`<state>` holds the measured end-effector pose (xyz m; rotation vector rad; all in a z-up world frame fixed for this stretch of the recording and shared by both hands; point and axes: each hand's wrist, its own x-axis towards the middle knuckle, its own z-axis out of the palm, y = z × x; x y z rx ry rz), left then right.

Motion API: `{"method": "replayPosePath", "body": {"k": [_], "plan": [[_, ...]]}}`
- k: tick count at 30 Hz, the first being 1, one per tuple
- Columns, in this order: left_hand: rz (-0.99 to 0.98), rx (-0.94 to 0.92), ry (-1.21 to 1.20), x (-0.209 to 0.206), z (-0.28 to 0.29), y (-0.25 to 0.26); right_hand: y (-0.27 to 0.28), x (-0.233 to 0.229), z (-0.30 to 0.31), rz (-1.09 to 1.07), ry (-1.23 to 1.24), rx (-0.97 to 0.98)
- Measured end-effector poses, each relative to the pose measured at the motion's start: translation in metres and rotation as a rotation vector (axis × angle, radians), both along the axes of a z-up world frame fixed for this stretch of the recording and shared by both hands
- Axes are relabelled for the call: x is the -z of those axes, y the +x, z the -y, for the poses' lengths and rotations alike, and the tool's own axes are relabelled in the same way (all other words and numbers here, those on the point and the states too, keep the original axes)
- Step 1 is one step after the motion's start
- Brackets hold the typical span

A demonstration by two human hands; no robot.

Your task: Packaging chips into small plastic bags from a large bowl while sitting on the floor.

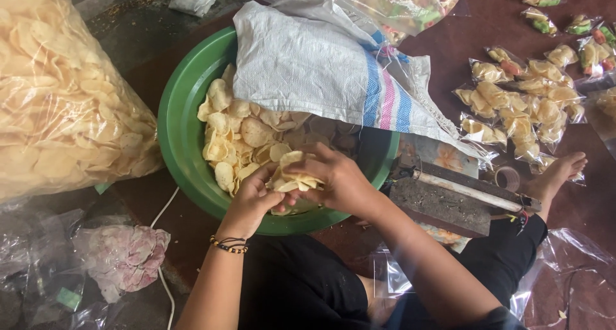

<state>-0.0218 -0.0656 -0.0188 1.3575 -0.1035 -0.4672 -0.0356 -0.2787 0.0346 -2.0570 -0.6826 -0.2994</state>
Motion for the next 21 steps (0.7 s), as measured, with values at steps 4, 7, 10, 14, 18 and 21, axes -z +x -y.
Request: {"method": "replayPosePath", "body": {"k": [4,7,10,14,18,21], "plan": [[-0.039,0.004,0.114,0.009,0.005,0.001,0.003,0.001,0.003,-0.090,-0.033,0.050],[-0.042,-0.005,0.159,0.011,0.010,0.001,0.003,0.006,0.001,-0.163,0.097,0.063],[-0.039,-0.003,0.111,0.016,0.012,-0.002,0.002,0.019,-0.002,-0.143,0.085,0.095],[-0.042,0.006,0.065,0.018,0.018,-0.006,0.000,0.011,-0.002,0.039,-0.280,0.191],[-0.063,-0.018,0.049,0.024,0.023,-0.001,-0.003,0.003,-0.008,0.012,-0.291,0.189],[-0.072,-0.078,0.099,0.026,0.023,0.000,-0.010,-0.010,-0.008,-0.039,-0.159,0.178]]}}
